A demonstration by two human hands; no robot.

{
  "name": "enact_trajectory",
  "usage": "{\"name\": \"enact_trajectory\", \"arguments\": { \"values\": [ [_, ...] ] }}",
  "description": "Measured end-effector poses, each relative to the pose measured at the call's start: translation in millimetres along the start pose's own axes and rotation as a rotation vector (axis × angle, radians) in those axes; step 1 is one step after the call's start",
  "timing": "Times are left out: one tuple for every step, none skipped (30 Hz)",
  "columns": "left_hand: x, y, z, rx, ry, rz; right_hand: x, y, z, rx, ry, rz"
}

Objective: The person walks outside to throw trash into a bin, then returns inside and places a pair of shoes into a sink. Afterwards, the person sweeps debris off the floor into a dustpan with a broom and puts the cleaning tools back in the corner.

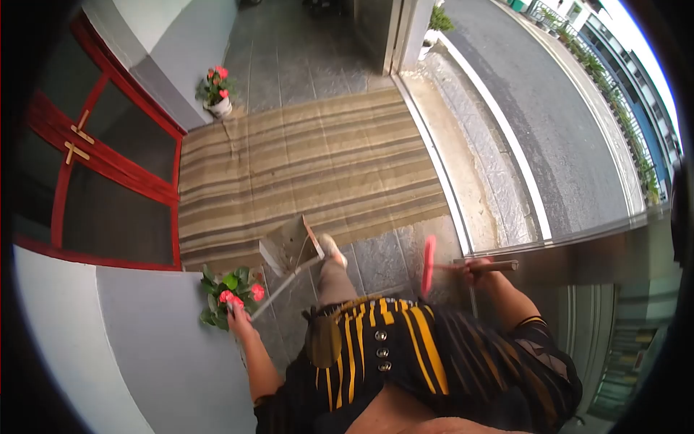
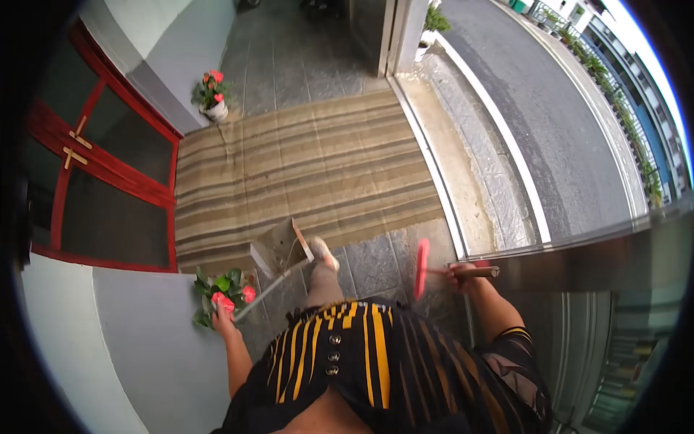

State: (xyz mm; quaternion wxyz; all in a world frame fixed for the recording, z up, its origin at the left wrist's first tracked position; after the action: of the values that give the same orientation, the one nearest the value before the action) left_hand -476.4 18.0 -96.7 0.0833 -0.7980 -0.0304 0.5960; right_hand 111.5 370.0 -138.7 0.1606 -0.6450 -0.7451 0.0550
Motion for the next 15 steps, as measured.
{"name": "enact_trajectory", "arguments": {
  "values": [
    [-4,-27,20,0.039,0.004,-0.015,24,-17,9,0.001,0.027,0.036],
    [3,-47,49,0.070,0.011,0.021,42,-36,16,-0.002,0.011,0.032],
    [8,-69,75,0.105,0.019,0.055,65,-54,20,-0.036,0.110,0.002],
    [11,-89,97,0.103,0.023,0.058,89,-69,24,-0.070,0.217,-0.025],
    [15,-127,118,0.132,0.071,0.094,105,-68,39,-0.108,0.218,0.023],
    [20,-160,137,0.156,0.128,0.130,128,-89,42,-0.122,0.232,-0.038],
    [29,-187,155,0.203,0.151,0.158,144,-108,44,-0.143,0.228,-0.093],
    [38,-214,170,0.247,0.191,0.150,160,-116,52,-0.224,0.189,-0.110],
    [40,-238,183,0.293,0.225,0.156,179,-128,55,-0.242,0.214,-0.119],
    [39,-257,196,0.298,0.228,0.194,196,-136,61,-0.237,0.212,-0.103],
    [37,-277,209,0.305,0.228,0.229,213,-141,68,-0.232,0.216,-0.087],
    [36,-293,225,0.277,0.228,0.246,230,-151,69,-0.252,0.223,-0.074],
    [33,-310,243,0.290,0.225,0.257,246,-160,72,-0.203,0.234,-0.043],
    [31,-323,260,0.282,0.237,0.266,263,-165,77,-0.233,0.215,-0.066],
    [31,-337,277,0.271,0.249,0.274,282,-172,82,-0.263,0.194,-0.091]
  ]
}}
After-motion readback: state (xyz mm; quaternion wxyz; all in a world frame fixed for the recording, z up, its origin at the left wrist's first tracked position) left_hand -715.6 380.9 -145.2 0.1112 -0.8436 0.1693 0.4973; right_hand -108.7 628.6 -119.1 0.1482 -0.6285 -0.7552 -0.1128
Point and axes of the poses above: each hand's wrist, its own z-axis towards the middle knuckle, its own y-axis out of the back of the hand, x = y × z, the point moved 5 cm from there along z, towards the middle knuckle, and after that the axes turned 13 degrees about -z, right-handed, at the moved point
